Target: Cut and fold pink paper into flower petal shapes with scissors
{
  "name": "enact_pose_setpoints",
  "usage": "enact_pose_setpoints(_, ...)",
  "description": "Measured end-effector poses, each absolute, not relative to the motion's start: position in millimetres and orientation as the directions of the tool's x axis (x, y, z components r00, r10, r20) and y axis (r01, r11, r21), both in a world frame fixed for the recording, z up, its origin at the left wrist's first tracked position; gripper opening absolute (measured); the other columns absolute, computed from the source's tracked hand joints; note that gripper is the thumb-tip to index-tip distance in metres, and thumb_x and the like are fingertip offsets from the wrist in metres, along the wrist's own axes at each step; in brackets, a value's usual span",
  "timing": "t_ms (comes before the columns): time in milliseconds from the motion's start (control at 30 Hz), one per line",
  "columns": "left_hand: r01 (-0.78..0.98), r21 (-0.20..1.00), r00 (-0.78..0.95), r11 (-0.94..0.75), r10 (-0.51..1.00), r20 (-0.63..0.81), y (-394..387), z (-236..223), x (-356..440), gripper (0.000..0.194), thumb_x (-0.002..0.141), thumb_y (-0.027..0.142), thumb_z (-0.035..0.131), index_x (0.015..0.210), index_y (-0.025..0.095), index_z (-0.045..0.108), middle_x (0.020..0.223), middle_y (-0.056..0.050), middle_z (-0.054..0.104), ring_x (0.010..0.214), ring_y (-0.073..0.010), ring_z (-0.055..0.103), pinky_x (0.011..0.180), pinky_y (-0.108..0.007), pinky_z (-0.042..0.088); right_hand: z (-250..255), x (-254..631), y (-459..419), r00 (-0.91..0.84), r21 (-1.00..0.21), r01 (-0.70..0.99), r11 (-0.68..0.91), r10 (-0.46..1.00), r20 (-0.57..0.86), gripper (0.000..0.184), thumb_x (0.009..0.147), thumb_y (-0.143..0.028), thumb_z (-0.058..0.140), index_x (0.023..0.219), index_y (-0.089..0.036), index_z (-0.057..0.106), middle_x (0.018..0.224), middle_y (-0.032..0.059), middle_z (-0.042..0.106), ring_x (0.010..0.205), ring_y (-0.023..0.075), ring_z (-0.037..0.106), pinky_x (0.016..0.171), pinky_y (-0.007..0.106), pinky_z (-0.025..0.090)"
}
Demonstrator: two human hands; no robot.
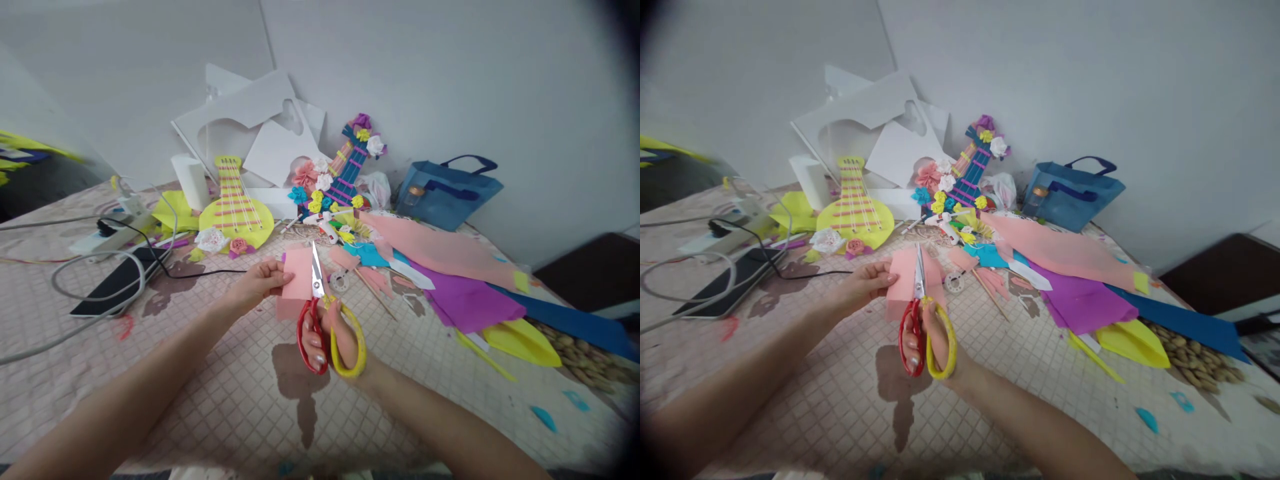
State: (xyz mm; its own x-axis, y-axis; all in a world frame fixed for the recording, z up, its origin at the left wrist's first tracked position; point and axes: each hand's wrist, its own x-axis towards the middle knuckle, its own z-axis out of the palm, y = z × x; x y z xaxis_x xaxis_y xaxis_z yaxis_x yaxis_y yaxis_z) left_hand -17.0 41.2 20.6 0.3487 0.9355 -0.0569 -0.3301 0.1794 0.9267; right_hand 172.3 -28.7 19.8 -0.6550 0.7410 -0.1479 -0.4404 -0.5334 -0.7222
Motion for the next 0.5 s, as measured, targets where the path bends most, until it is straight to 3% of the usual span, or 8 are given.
enact_pose_setpoints(500,-0.304,0.931,0.342,0.199,0.935,-0.088,41.8,20.9,-17.0,0.021,0.064,0.026,0.077,0.073,0.013,0.065,0.071,-0.001,0.068,0.065,-0.0111,0.064,0.063,-0.022,0.051,10.5,172.9,-24.1,-0.601,-0.776,-0.423,-0.469,0.786,-0.147,0.060,0.065,-0.078,0.048,0.070,-0.019,0.047,0.047,-0.0091,0.040,0.031,0.0047,0.032,0.031,0.018,0.032)
